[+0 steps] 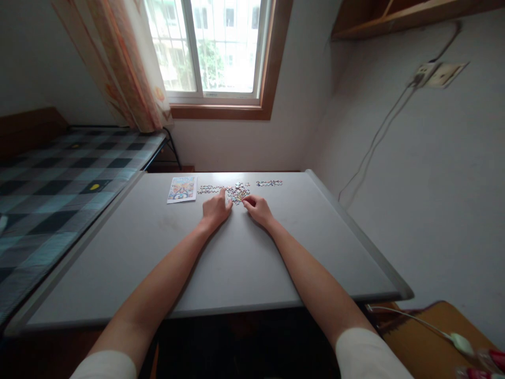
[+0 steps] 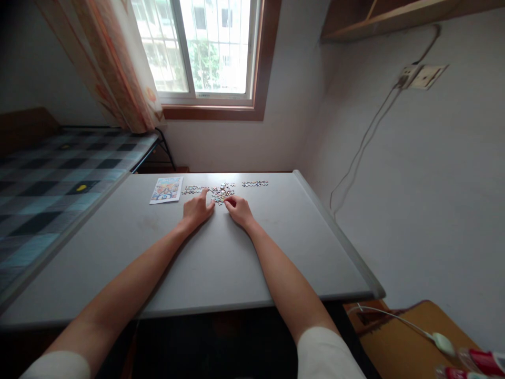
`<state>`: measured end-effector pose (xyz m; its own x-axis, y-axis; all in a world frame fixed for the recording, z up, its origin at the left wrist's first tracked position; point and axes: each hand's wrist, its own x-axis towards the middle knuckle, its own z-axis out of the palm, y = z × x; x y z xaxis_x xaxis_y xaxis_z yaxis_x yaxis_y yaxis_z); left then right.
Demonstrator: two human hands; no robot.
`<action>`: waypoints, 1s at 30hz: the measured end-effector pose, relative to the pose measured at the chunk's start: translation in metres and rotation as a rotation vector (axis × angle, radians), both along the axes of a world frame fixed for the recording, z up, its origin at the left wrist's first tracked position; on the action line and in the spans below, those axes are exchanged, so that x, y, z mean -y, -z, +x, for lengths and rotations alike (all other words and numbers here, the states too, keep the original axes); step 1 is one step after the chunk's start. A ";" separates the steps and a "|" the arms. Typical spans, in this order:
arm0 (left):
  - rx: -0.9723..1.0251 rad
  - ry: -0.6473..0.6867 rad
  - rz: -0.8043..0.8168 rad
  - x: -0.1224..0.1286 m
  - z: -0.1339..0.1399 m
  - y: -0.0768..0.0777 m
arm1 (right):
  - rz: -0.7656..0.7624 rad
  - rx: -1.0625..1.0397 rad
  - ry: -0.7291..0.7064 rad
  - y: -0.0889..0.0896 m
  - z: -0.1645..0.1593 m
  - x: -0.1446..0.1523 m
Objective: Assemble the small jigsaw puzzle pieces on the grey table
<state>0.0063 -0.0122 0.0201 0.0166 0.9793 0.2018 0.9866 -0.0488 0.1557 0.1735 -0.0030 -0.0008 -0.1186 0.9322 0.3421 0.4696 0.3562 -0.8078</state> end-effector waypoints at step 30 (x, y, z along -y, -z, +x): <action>-0.024 0.078 -0.043 -0.004 -0.002 0.004 | 0.019 0.046 -0.004 -0.001 -0.002 0.002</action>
<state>0.0041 -0.0086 0.0165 0.0979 0.9825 0.1586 0.9835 -0.1199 0.1356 0.1716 -0.0045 0.0003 -0.1379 0.9249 0.3543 0.5044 0.3735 -0.7786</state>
